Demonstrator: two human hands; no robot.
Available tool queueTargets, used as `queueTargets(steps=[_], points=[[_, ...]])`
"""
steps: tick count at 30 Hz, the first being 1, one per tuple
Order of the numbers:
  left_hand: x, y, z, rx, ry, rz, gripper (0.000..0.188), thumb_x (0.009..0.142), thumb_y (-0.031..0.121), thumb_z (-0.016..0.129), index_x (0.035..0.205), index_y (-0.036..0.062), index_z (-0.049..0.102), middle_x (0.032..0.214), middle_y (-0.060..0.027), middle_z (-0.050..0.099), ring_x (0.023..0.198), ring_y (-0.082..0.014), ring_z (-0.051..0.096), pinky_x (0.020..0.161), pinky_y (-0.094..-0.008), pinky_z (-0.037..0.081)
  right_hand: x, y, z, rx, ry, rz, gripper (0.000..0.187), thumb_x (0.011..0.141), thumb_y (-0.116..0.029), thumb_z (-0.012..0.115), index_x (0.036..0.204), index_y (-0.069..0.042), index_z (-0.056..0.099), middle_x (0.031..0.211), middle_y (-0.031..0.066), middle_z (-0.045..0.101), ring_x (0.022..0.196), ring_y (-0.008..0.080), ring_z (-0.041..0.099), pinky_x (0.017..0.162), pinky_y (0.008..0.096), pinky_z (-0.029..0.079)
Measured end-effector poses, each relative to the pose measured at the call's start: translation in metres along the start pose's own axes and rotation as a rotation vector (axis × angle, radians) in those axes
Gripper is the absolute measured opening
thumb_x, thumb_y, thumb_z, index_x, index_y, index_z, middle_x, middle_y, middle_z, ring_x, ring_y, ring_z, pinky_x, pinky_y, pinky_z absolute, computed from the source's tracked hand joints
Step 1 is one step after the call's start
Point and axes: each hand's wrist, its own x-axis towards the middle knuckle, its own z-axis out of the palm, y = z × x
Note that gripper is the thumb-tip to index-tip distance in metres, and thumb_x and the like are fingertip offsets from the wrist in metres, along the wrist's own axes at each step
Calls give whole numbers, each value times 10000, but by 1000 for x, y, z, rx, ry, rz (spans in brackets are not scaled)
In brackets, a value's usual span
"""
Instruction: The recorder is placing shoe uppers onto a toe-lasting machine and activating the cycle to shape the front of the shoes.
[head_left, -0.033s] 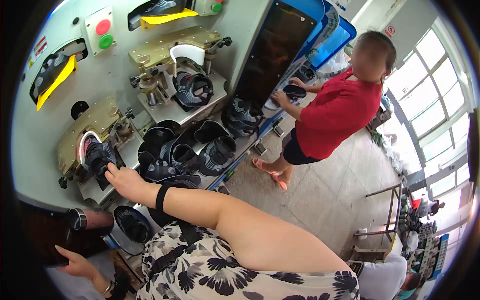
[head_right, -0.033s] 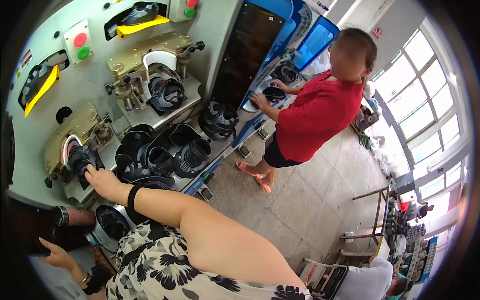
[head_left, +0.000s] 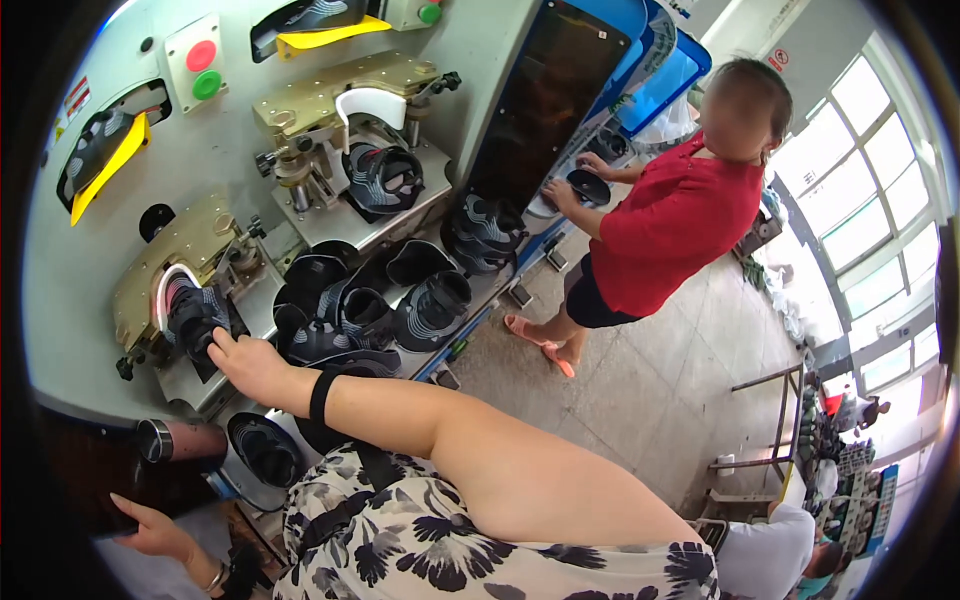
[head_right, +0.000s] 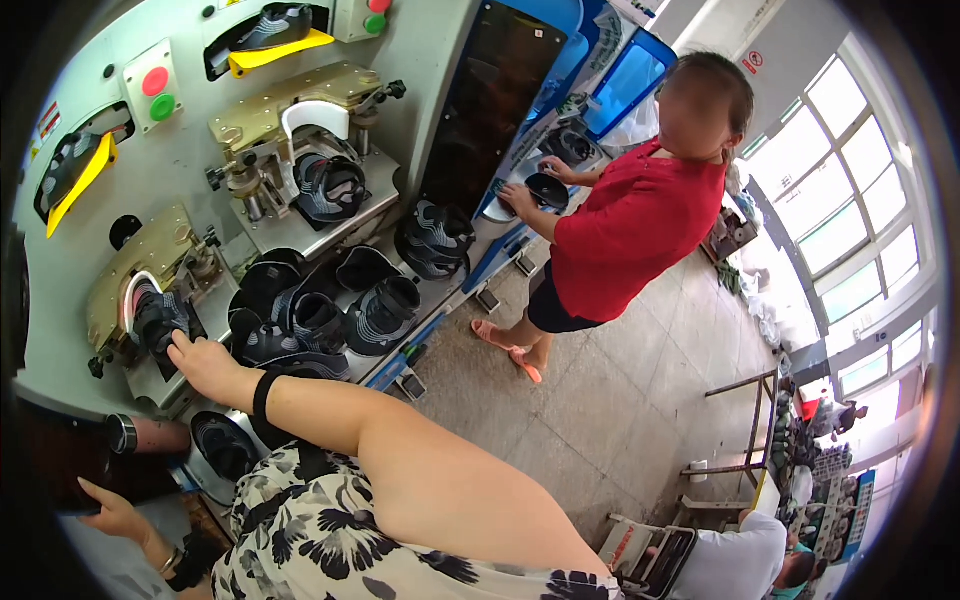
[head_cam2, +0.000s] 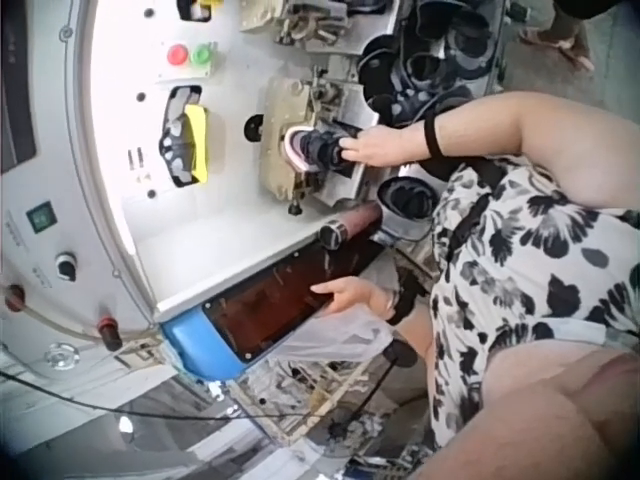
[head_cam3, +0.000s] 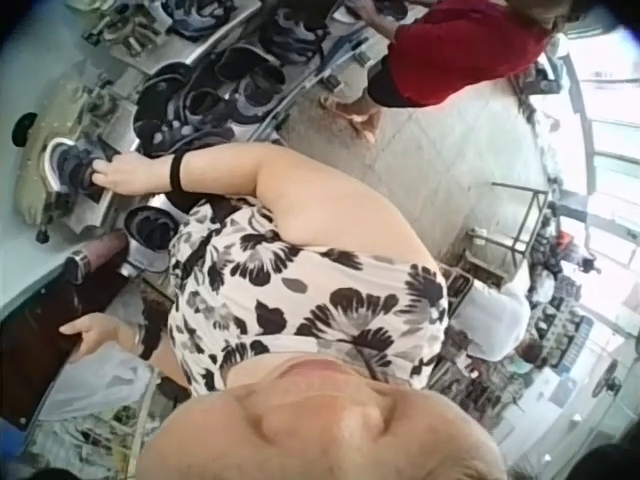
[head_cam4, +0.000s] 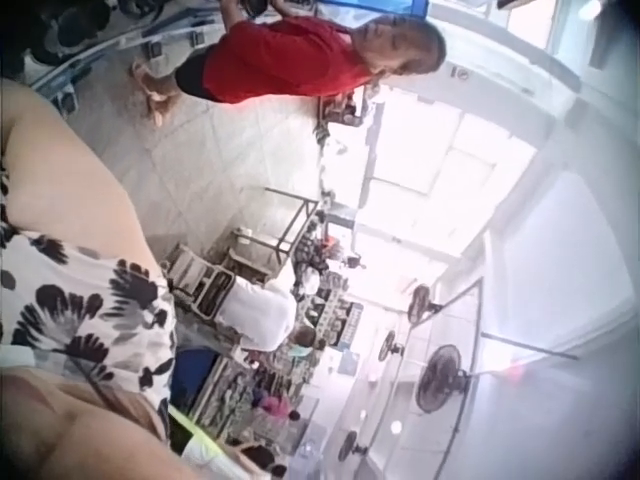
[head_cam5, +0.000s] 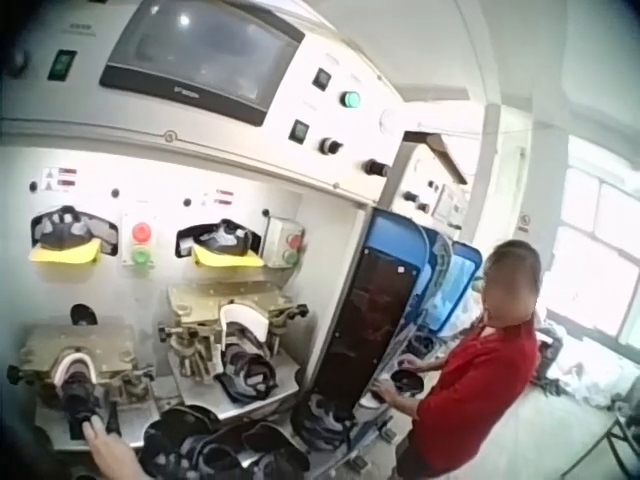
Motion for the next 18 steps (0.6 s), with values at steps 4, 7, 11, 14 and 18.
queueTargets(steps=[4, 7, 11, 14, 18], points=[[3, 6, 0, 22, 26, 35, 393, 917, 186, 708, 1145, -116, 600, 1089, -212, 680, 914, -263, 687, 803, -327, 565, -2, 0, 0, -17, -5, 10, 317, 748, -100, 622, 1046, -30, 540, 1060, 144, 523, 697, 234, 618, 596, 333, 531], [3, 8, -1, -10, -4, 54, 378, 906, 196, 724, 1107, -111, 633, 1062, -203, 693, 891, -244, 692, 788, -313, 567, -2, 1, 3, -15, -32, 19, 321, 748, -99, 620, 1052, -31, 542, 1063, 140, 520, 704, 236, 616, 603, 333, 529], [0, 7, -4, 30, -17, 0, 370, 895, 203, 737, 1084, -104, 653, 1046, -188, 706, 869, -226, 697, 780, -304, 568, -2, 0, 4, 8, -44, 19, 326, 746, -101, 624, 1052, -28, 542, 1053, 136, 513, 711, 237, 610, 605, 332, 526], [1, 2, -3, 67, -23, -5, 383, 886, 208, 748, 1089, -103, 653, 1051, -179, 710, 863, -218, 699, 784, -301, 568, -2, 0, 3, 15, -43, 18, 321, 745, -101, 627, 1045, -26, 540, 1042, 134, 508, 712, 238, 608, 605, 332, 525], [2, -2, -1, 94, -2, 18, 380, 882, 198, 752, 1098, -99, 652, 1065, -172, 710, 868, -212, 699, 794, -295, 566, -2, 1, 1, 22, -41, 17, 320, 740, -99, 633, 1035, -23, 537, 1034, 135, 503, 715, 242, 608, 606, 335, 526]])
